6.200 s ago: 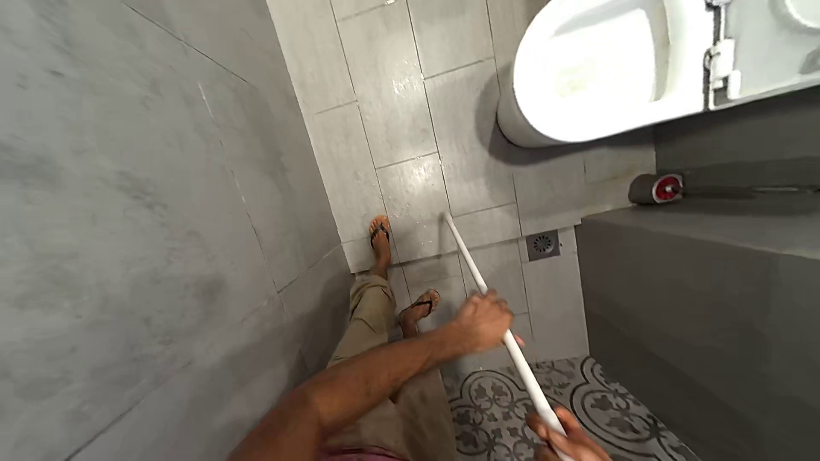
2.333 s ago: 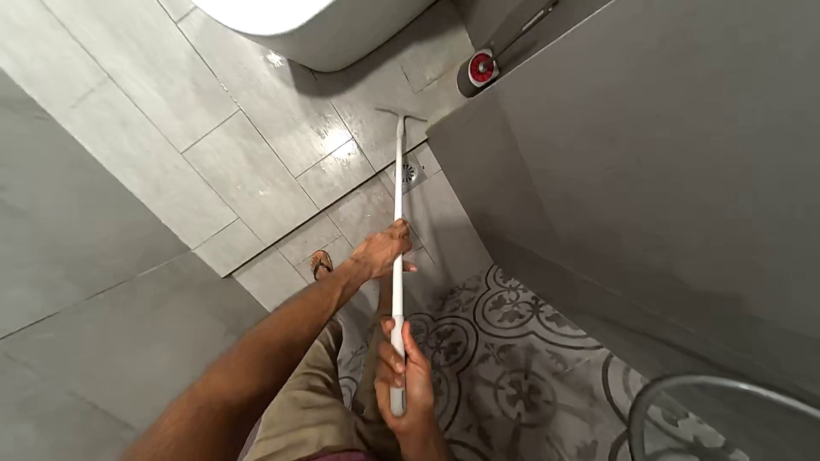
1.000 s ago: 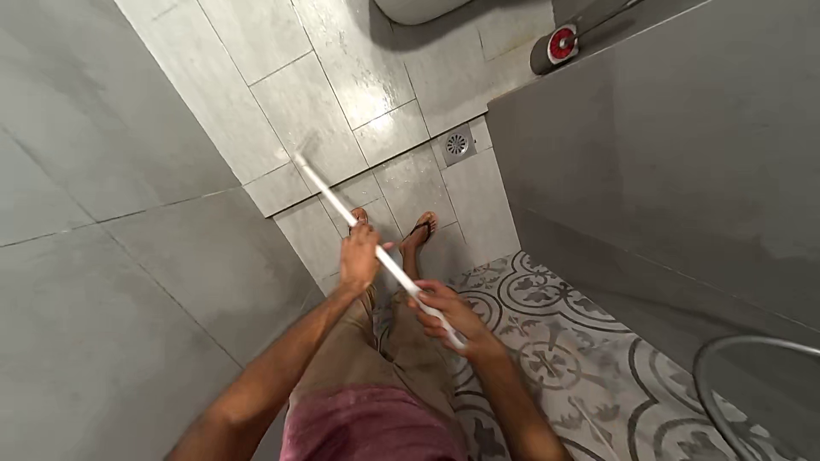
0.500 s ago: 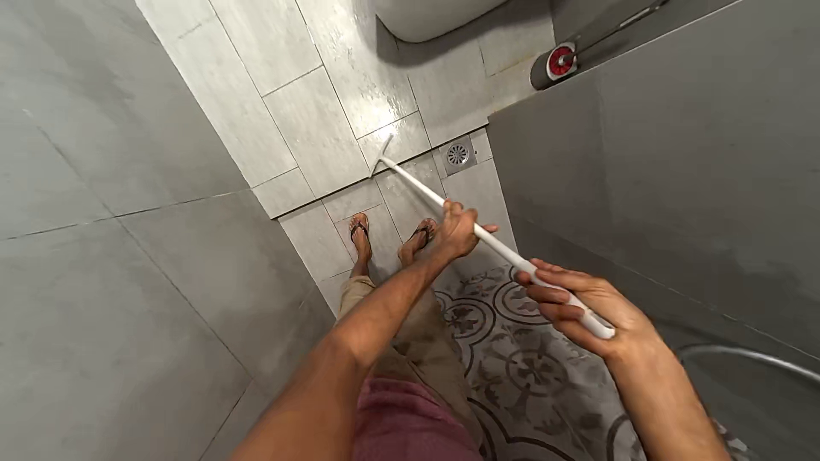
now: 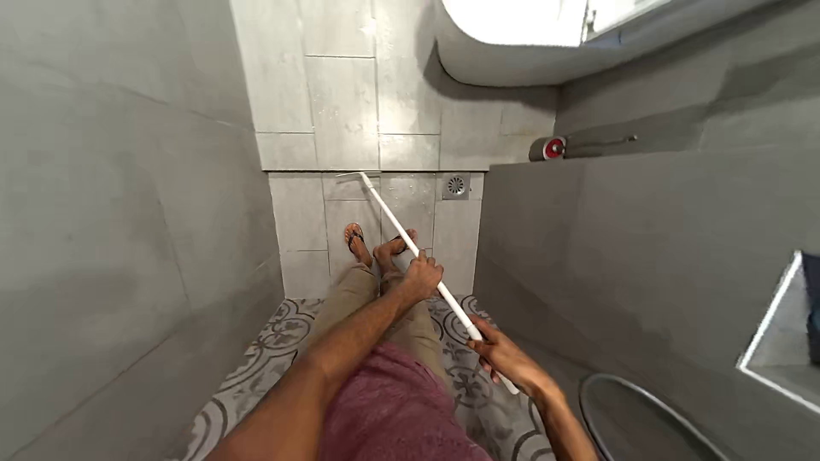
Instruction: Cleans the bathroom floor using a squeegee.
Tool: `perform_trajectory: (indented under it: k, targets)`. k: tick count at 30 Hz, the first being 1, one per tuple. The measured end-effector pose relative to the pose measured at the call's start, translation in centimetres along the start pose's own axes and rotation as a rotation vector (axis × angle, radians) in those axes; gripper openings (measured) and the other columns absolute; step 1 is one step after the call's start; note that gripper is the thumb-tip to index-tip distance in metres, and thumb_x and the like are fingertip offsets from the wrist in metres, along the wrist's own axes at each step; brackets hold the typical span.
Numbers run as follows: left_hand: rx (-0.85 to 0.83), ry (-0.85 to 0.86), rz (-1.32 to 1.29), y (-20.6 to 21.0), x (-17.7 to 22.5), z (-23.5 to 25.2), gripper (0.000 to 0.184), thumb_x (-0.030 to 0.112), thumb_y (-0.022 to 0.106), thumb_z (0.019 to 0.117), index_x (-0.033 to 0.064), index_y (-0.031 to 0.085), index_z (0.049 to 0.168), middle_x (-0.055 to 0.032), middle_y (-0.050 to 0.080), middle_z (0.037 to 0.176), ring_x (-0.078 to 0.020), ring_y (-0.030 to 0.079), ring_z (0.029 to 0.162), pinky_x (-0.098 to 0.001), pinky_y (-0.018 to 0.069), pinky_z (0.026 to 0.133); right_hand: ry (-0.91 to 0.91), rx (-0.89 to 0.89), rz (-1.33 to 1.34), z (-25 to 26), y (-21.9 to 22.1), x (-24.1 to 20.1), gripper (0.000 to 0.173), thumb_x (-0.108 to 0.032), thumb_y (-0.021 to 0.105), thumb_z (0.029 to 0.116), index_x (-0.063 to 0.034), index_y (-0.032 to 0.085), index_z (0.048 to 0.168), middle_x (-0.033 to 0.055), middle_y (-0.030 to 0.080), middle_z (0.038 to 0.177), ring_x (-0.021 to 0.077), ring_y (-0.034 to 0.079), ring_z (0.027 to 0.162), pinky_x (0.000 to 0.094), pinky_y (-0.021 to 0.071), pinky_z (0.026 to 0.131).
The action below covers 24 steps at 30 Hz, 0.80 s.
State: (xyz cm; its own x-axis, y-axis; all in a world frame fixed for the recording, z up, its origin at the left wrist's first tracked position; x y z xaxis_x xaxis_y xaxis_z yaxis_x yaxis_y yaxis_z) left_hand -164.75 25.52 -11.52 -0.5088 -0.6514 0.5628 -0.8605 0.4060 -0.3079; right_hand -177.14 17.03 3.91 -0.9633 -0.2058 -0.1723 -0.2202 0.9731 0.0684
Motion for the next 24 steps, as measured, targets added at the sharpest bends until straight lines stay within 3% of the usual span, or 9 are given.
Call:
perform_trajectory:
  k: [2, 3, 5, 7, 10, 13, 16, 19, 24]
  targets:
    - [0.095, -0.048, -0.230, 1.7, -3.8, -2.9, 0.090, 0.054, 0.074, 0.0889, 0.0049, 0.038, 0.155, -0.0229, 0.020, 0.168, -0.0450, 0.018, 0.154, -0.0624, 0.0333, 0.115, -0.052, 0.100, -0.431, 2.1, 1.4, -2.1, 0.059, -0.021, 0.050, 0.1062, -0.0218, 0.032, 0.162, 0.0159, 0.066, 0.131, 0.0286, 0.069, 0.104, 0.0509, 0.0550, 0.092]
    - [0.206, -0.064, -0.326, 2.1, -6.1, -4.7, 0.093, 0.055, 0.074, 0.0885, 0.0064, 0.035, 0.158, -0.0191, 0.017, 0.170, -0.0396, 0.021, 0.155, -0.0586, 0.0292, 0.120, -0.115, 0.142, -0.583, 3.4, 2.3, -3.8, 0.058, -0.025, 0.049, 0.1071, -0.0235, 0.032, 0.162, 0.0178, 0.065, 0.133, 0.0335, 0.068, 0.113, 0.0558, 0.0518, 0.100]
    - [0.447, -0.149, -0.494, 2.0, -11.9, -9.0, 0.082, 0.050, 0.070, 0.0938, 0.0059, 0.039, 0.156, -0.0171, 0.030, 0.166, -0.0348, 0.031, 0.152, -0.0546, 0.0282, 0.122, -0.211, 0.193, -0.836, 6.7, 4.2, -8.0, 0.053, -0.034, 0.043, 0.1095, -0.0306, 0.034, 0.161, 0.0185, 0.069, 0.122, 0.0377, 0.069, 0.105, 0.0593, 0.0542, 0.092]
    - [0.558, -0.340, -0.674, 3.9, -18.2, -14.7, 0.064, 0.044, 0.064, 0.0995, 0.0044, 0.050, 0.148, -0.0168, 0.045, 0.156, -0.0333, 0.046, 0.143, -0.0535, 0.0371, 0.118, -0.213, 0.169, -1.050, 9.9, 7.0, -11.5, 0.050, -0.031, 0.039, 0.1101, -0.0383, 0.036, 0.159, 0.0201, 0.066, 0.122, 0.0409, 0.069, 0.098, 0.0610, 0.0549, 0.084]
    - [0.635, -0.677, -0.970, 10.6, -27.8, -23.3, 0.057, 0.041, 0.057, 0.1041, 0.0032, 0.052, 0.146, -0.0203, 0.053, 0.148, -0.0369, 0.053, 0.135, -0.0571, 0.0421, 0.113, -0.253, 0.125, -1.239, 16.3, 9.9, -17.2, 0.050, -0.025, 0.037, 0.1100, -0.0353, 0.037, 0.159, 0.0247, 0.062, 0.129, 0.0459, 0.068, 0.100, 0.0634, 0.0544, 0.084]
    - [0.688, -0.973, -1.119, 20.1, -32.4, -30.3, 0.052, 0.037, 0.052, 0.1064, -0.0006, 0.053, 0.142, -0.0250, 0.055, 0.143, -0.0397, 0.054, 0.133, -0.0582, 0.0422, 0.111, -0.235, 0.145, -1.388, 21.4, 10.1, -21.7, 0.057, -0.017, 0.040, 0.1074, -0.0373, 0.033, 0.161, 0.0283, 0.058, 0.135, 0.0491, 0.066, 0.103, 0.0660, 0.0526, 0.085]
    - [0.708, -1.140, -1.310, 28.7, -31.5, -33.7, 0.045, 0.033, 0.052, 0.1074, -0.0015, 0.058, 0.136, -0.0252, 0.062, 0.132, -0.0388, 0.060, 0.125, -0.0578, 0.0452, 0.107, -0.204, 0.212, -1.489, 23.3, 7.5, -23.1, 0.059, -0.019, 0.040, 0.1092, -0.0431, 0.027, 0.161, 0.0293, 0.062, 0.127, 0.0504, 0.066, 0.102, 0.0662, 0.0526, 0.082]
    - [0.716, -1.146, -1.548, 35.0, -27.6, -31.5, 0.041, 0.030, 0.052, 0.1076, -0.0037, 0.061, 0.130, -0.0265, 0.065, 0.123, -0.0386, 0.063, 0.114, -0.0563, 0.0485, 0.100, -0.165, 0.235, -1.536, 23.4, 7.4, -24.8, 0.057, -0.025, 0.039, 0.1103, -0.0456, 0.024, 0.161, 0.0261, 0.068, 0.117, 0.0476, 0.067, 0.104, 0.0649, 0.0527, 0.083]
    - [0.648, -1.037, -1.576, 35.8, -19.9, -24.8, 0.040, 0.030, 0.054, 0.1070, -0.0035, 0.063, 0.127, -0.0267, 0.063, 0.129, -0.0392, 0.060, 0.122, -0.0571, 0.0451, 0.105, -0.292, 0.310, -1.486, 20.8, 6.5, -23.7, 0.051, -0.028, 0.045, 0.1086, -0.0426, 0.038, 0.157, 0.0241, 0.072, 0.102, 0.0480, 0.069, 0.091, 0.0677, 0.0525, 0.071]
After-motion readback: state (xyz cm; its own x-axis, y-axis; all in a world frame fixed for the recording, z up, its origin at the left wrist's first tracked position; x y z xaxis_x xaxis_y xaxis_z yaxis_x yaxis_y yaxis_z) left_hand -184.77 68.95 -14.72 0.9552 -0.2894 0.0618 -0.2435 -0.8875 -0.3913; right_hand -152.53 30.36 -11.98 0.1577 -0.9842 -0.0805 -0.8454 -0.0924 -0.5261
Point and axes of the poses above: each hand's wrist, its own z-axis towards the middle knuckle, its own y-axis out of the palm, x = y × z, the point moved 7 cm from there along z, towards the middle knuckle
